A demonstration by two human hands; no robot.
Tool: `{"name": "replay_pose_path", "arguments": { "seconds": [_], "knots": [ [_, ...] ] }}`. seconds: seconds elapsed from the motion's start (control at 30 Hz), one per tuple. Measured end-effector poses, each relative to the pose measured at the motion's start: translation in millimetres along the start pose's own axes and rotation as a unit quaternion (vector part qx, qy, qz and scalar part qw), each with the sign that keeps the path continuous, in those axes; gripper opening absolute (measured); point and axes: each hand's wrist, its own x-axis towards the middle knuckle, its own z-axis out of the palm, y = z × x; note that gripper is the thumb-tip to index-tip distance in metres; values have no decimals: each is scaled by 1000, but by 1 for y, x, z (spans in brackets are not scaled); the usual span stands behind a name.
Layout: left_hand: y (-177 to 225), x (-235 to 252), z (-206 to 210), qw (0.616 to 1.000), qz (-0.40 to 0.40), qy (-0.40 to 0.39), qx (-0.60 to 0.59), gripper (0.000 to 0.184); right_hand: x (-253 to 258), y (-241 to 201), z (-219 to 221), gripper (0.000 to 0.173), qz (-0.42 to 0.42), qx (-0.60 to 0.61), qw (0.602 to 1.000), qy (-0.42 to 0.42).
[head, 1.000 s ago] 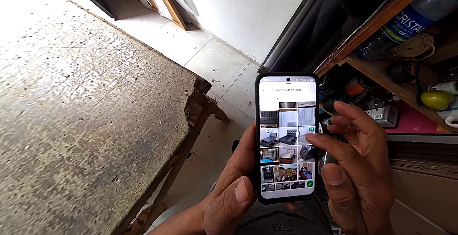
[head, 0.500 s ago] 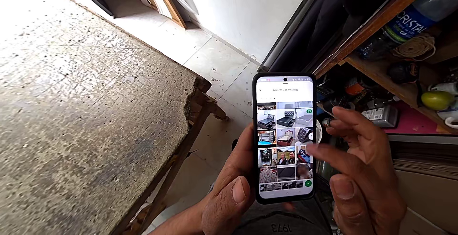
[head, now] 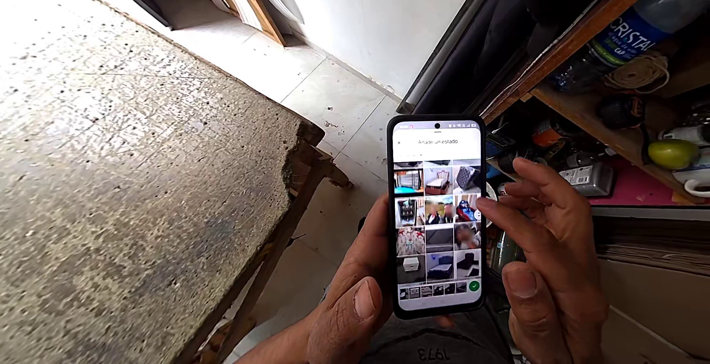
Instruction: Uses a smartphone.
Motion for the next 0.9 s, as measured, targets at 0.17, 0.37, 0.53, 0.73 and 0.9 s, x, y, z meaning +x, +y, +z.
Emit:
{"name": "replay_pose_path", "arguments": {
  "seconds": [0.17,0.37,0.53,0.73,0.9],
  "knots": [
    [0,0,-1,1000,5,2,-7,72,-6,1,-2,43,-14,39,999,-1],
    [0,1,-1,1000,4,-3,-7,74,-3,2,0,46,-3,23,1000,-2],
    [-1,3,-1,1000,7,-1,-9,73,-1,2,-2,46,-3,11,1000,-4],
    [-1,2,-1,1000,1,-1,-13,73,5,-1,-1,44,-12,1,1000,12],
    [0,2,-1,1000,3,-3,-12,73,8,0,0,44,-14,-9,1000,17]
  ]
}}
